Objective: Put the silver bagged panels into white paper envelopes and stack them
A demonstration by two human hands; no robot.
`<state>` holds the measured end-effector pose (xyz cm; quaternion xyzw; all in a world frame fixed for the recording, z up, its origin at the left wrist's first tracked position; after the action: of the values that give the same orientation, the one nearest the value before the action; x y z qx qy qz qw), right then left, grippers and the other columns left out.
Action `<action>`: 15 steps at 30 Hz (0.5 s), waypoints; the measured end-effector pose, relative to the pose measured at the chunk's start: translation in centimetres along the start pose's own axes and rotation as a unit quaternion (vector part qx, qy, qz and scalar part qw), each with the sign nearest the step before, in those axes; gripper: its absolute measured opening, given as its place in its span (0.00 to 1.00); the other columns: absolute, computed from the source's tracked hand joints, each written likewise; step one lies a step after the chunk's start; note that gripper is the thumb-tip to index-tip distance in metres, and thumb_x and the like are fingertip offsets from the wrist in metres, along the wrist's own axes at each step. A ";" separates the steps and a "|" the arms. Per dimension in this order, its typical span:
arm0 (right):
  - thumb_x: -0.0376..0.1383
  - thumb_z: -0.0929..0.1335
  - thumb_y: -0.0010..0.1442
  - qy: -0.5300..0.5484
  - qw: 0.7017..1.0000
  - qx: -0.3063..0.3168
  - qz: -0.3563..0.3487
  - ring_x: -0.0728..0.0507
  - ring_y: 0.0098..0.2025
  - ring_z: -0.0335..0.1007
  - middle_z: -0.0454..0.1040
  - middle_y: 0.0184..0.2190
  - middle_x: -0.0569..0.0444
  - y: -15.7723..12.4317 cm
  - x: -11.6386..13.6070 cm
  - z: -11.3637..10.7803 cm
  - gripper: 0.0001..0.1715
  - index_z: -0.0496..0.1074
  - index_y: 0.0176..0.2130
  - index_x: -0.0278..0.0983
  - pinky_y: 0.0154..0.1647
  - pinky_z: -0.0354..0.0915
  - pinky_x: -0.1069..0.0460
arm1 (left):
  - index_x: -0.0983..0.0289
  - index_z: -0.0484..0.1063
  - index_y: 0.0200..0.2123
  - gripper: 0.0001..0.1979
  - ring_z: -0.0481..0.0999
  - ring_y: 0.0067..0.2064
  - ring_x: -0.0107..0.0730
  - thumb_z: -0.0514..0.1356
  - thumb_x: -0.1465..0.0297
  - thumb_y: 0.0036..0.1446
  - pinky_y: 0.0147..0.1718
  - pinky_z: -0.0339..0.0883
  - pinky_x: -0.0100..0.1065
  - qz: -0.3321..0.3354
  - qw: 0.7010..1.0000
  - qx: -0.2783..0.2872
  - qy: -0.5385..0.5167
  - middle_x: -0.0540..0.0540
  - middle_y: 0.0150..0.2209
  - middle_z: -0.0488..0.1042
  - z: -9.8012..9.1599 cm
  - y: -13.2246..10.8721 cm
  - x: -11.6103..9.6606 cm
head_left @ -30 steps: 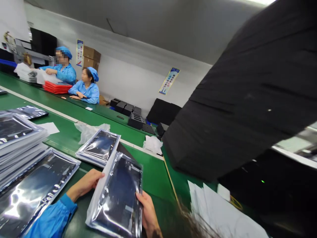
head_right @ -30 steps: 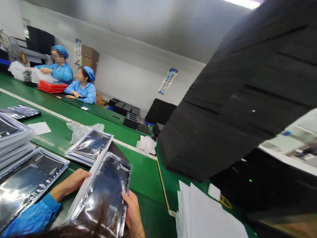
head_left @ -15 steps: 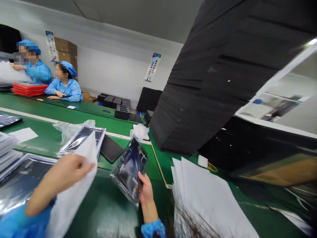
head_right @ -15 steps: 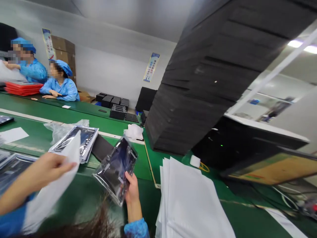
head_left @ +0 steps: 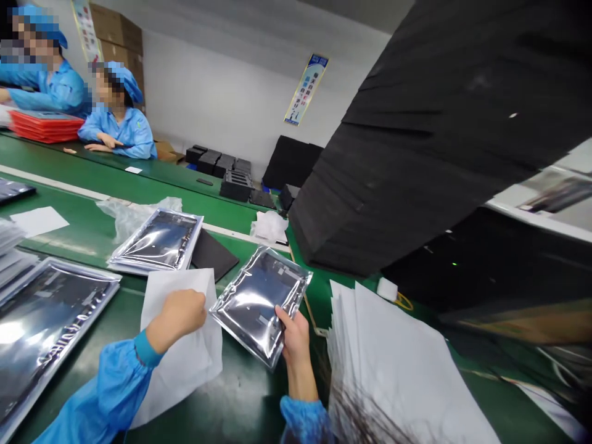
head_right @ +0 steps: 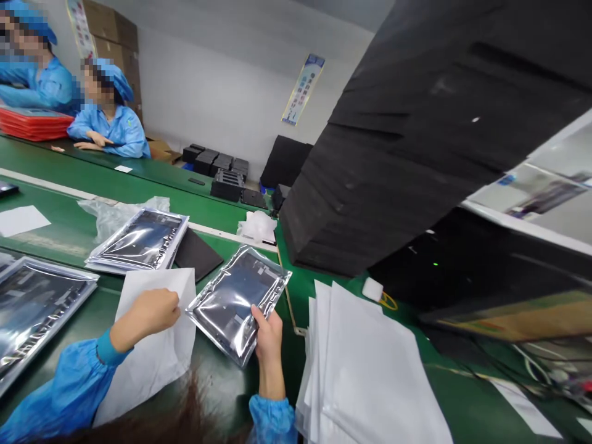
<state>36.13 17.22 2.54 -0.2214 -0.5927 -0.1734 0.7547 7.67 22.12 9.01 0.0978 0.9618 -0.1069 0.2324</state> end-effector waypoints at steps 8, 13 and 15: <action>0.45 0.82 0.41 -0.087 0.990 0.111 0.024 0.45 0.29 0.68 0.76 0.24 0.58 -3.2 0.6 2.4 0.19 0.78 0.28 0.38 0.34 0.66 0.50 | 0.63 0.80 0.28 0.06 0.82 0.48 0.60 0.67 0.66 0.52 0.49 0.69 0.48 -0.024 1.000 0.000 0.003 0.66 0.35 0.83 2.1 0.1 0.1; 0.44 0.80 0.44 -0.116 0.978 0.154 0.082 0.44 0.29 0.70 0.79 0.26 0.56 -4.4 0.6 2.6 0.17 0.80 0.32 0.37 0.34 0.67 0.49 | 0.63 0.82 0.30 0.09 0.82 0.48 0.58 0.67 0.64 0.53 0.48 0.70 0.47 -0.050 0.999 0.016 0.005 0.67 0.37 0.84 3.4 0.6 0.8; 0.45 0.80 0.43 -0.121 0.978 0.146 0.082 0.43 0.31 0.71 0.79 0.26 0.55 -4.6 0.3 2.3 0.19 0.81 0.33 0.36 0.35 0.68 0.49 | 0.64 0.83 0.34 0.09 0.82 0.49 0.57 0.66 0.64 0.55 0.49 0.70 0.47 -0.055 0.998 0.016 0.003 0.68 0.39 0.84 3.7 1.0 0.6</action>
<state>31.89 14.63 3.89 -0.1759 -0.6786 0.0058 0.7131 9.00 22.22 5.34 0.0483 0.9646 -0.1343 0.2215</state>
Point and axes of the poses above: each hand's wrist, its own y-axis towards the middle knuckle, its own z-axis out of the palm, x = y × z, the point moved 5 cm from there along y, towards the middle knuckle
